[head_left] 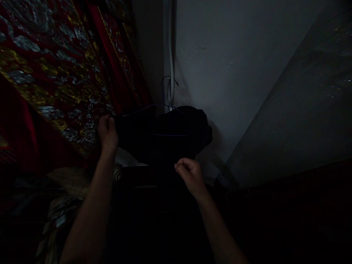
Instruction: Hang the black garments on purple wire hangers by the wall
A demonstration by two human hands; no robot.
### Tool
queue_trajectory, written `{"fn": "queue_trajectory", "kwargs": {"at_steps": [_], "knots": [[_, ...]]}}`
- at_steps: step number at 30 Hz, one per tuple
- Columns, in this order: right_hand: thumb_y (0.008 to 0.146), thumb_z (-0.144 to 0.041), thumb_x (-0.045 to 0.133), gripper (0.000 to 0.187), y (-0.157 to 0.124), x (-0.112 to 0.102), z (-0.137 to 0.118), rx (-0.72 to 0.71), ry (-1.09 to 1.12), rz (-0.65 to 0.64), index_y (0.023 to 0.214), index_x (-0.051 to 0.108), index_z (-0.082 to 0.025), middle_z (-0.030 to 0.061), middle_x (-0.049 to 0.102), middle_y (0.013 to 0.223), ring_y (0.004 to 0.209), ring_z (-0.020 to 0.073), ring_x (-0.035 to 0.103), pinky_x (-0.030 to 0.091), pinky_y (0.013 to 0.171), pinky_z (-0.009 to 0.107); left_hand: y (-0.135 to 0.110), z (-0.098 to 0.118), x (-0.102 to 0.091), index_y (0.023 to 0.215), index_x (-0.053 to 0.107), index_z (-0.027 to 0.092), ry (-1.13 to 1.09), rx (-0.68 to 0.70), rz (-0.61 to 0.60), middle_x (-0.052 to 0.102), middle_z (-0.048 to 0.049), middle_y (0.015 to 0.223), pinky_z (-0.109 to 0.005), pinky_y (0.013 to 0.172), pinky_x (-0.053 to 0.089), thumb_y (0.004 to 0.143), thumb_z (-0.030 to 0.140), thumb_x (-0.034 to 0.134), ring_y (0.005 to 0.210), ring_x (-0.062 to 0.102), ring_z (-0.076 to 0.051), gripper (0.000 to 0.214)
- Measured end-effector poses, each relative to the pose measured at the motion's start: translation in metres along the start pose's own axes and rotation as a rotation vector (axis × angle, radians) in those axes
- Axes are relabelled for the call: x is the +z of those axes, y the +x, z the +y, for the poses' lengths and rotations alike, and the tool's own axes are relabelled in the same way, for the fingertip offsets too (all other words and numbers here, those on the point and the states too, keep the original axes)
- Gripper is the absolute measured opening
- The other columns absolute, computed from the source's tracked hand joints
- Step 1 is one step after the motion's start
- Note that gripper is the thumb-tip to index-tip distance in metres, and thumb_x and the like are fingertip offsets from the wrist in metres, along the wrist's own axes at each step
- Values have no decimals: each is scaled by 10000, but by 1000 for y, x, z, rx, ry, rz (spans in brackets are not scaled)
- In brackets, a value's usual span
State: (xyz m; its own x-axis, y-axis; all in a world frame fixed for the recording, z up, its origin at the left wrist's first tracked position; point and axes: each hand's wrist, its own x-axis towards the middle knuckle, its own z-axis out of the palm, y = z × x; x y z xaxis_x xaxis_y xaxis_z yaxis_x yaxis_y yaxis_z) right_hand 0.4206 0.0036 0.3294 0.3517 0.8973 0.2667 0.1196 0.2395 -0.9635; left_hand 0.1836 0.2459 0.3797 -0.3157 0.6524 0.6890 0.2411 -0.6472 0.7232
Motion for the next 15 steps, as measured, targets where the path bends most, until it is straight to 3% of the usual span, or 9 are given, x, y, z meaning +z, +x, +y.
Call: {"fn": "queue_trajectory", "kwargs": {"at_steps": [5,9,12,15], "knots": [[752,-356,586,270,-12,11,-6,-26,-10,-64,545,497,-207,-33,399,528,522,111,371,291,495,243,-10,-13,-8,995,647,137,-66,-84,-67,643,-6,987,-292,1020,415,931,159,573,1004,585,-143,100],[733,-336,588,245,-17,13,2,18,44,-91,546,503,-204,-32,418,527,512,106,372,281,489,241,-29,-12,4,957,680,159,-403,-424,-78,679,-18,1062,-247,1094,360,865,153,647,1116,583,-134,97],[726,-366,596,263,-19,10,10,85,97,-45,541,496,-208,-48,382,491,469,93,320,234,456,239,-58,-13,14,1018,667,184,-533,-596,-42,709,-46,1089,-294,1041,449,899,280,620,1090,638,-161,160],[721,-379,599,269,-23,8,16,112,98,-1,541,490,-211,-60,363,472,451,88,307,222,448,240,-108,-16,16,1091,679,209,-738,-853,-48,743,-71,1096,-332,1007,507,928,306,525,1113,676,-201,245]]}}
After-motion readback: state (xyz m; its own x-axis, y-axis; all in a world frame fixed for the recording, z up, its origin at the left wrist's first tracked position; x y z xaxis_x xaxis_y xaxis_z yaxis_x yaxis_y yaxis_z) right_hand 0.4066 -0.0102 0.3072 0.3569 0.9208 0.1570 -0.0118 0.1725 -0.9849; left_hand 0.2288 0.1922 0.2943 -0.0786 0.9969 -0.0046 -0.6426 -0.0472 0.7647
